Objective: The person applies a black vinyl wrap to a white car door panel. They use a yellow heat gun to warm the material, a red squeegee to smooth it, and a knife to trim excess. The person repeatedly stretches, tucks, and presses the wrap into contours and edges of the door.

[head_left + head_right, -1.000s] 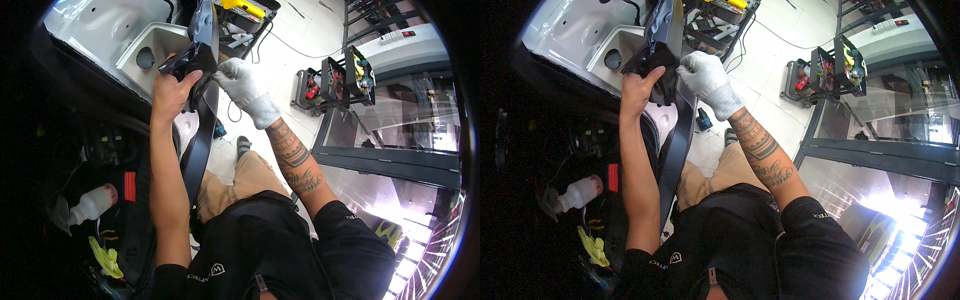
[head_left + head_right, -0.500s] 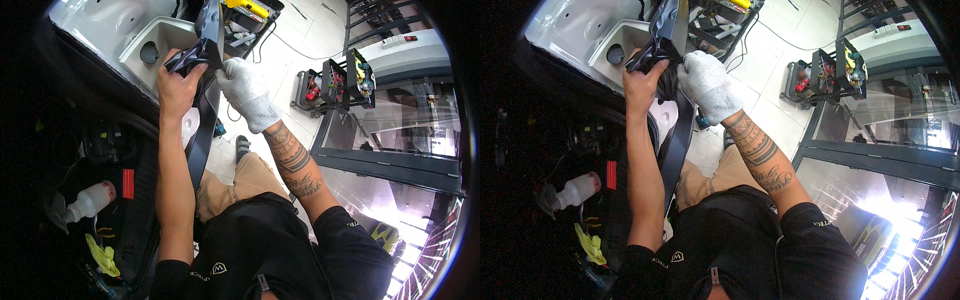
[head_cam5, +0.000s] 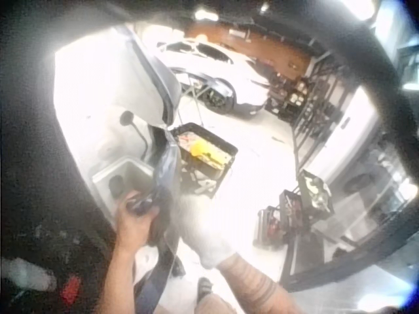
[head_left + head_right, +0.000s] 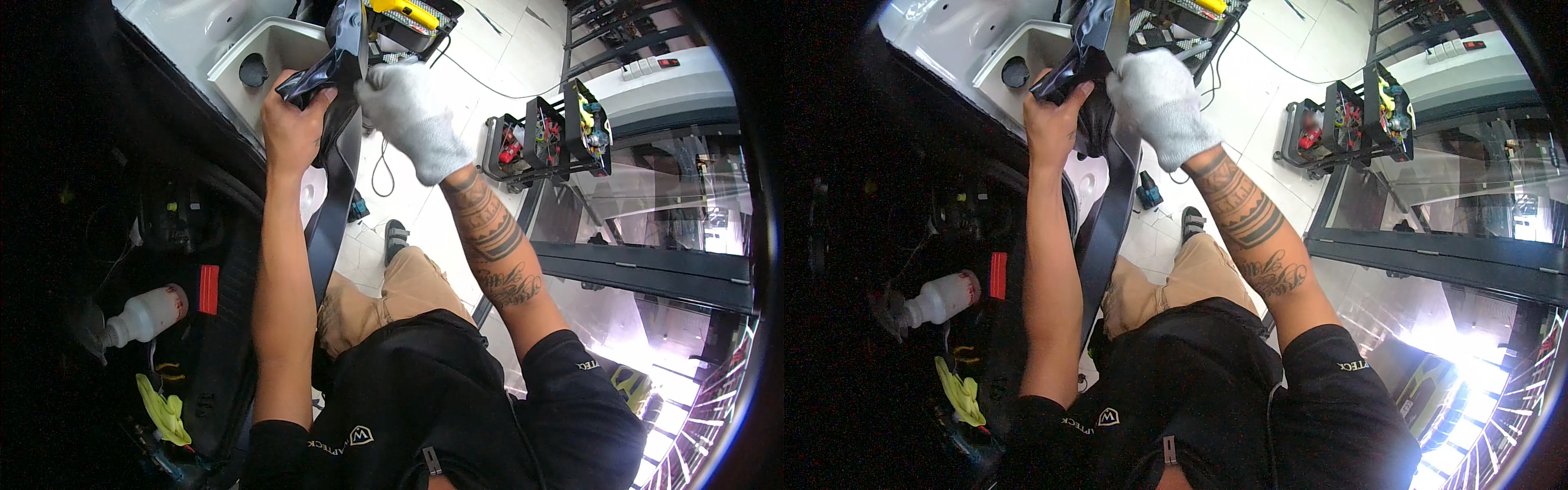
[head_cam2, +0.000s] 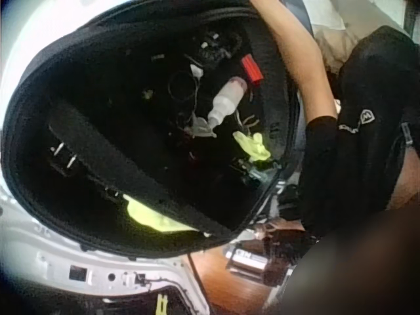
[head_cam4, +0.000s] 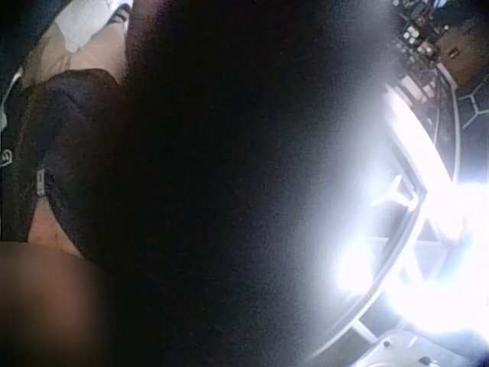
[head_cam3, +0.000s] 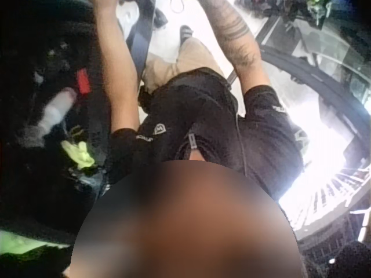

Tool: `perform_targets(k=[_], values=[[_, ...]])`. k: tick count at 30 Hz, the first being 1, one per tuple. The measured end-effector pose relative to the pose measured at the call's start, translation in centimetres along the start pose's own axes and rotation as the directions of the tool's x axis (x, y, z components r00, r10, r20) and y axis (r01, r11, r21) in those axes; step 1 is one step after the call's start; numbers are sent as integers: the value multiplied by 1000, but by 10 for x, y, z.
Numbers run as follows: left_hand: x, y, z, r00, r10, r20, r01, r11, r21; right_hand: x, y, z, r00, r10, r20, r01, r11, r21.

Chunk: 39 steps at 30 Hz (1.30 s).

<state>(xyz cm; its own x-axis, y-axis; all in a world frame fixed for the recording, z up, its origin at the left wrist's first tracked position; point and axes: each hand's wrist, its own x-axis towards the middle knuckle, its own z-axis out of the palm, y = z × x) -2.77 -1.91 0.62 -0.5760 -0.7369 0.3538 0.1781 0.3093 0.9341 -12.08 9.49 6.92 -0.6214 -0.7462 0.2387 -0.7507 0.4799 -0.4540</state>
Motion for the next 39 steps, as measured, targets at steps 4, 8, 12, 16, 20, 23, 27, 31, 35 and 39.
perform_targets(k=[4, 8, 12, 16, 20, 23, 27, 31, 35, 39], values=[[5, -5, -2, 999, 43, 32, -43, 999, 10, 32, -5, -25, 909, -372, -186, 311, 906, -288], [2, 1, -1, 999, 18, -35, -19, 999, -31, 44, -3, -58, 990, -136, -32, 139, 951, 275], [3, 20, -2, 1000, -11, 5, 10, 989, 146, 7, 44, -5, 992, -86, -95, 122, 867, 483], [-3, 13, 0, 1000, -10, -5, 11, 993, 120, -4, 39, 26, 993, -89, -76, 109, 944, 312], [-11, 24, 2, 996, -3, -93, 19, 986, 167, -2, 7, 8, 999, -8, -36, 15, 976, 217], [-8, 16, 5, 965, 208, -159, -153, 940, 304, 3, 15, 6, 1000, -9, -25, 17, 942, 336], [-2, 31, -26, 986, 144, -88, -93, 900, 427, -59, -12, -85, 862, -264, 432, -90, 759, 645], [-29, 43, -35, 994, 51, -91, -19, 946, 324, -115, -53, -143, 87, -995, 47, 65, 53, 997], [-121, 7, -87, 918, -111, -381, 253, 902, 348, -135, -56, -139, 82, -992, -96, 204, -77, 976], [-256, -62, -154, 531, -157, -833, 526, 831, 179, -94, -26, -185, -211, -972, 100, 311, 30, 950]])
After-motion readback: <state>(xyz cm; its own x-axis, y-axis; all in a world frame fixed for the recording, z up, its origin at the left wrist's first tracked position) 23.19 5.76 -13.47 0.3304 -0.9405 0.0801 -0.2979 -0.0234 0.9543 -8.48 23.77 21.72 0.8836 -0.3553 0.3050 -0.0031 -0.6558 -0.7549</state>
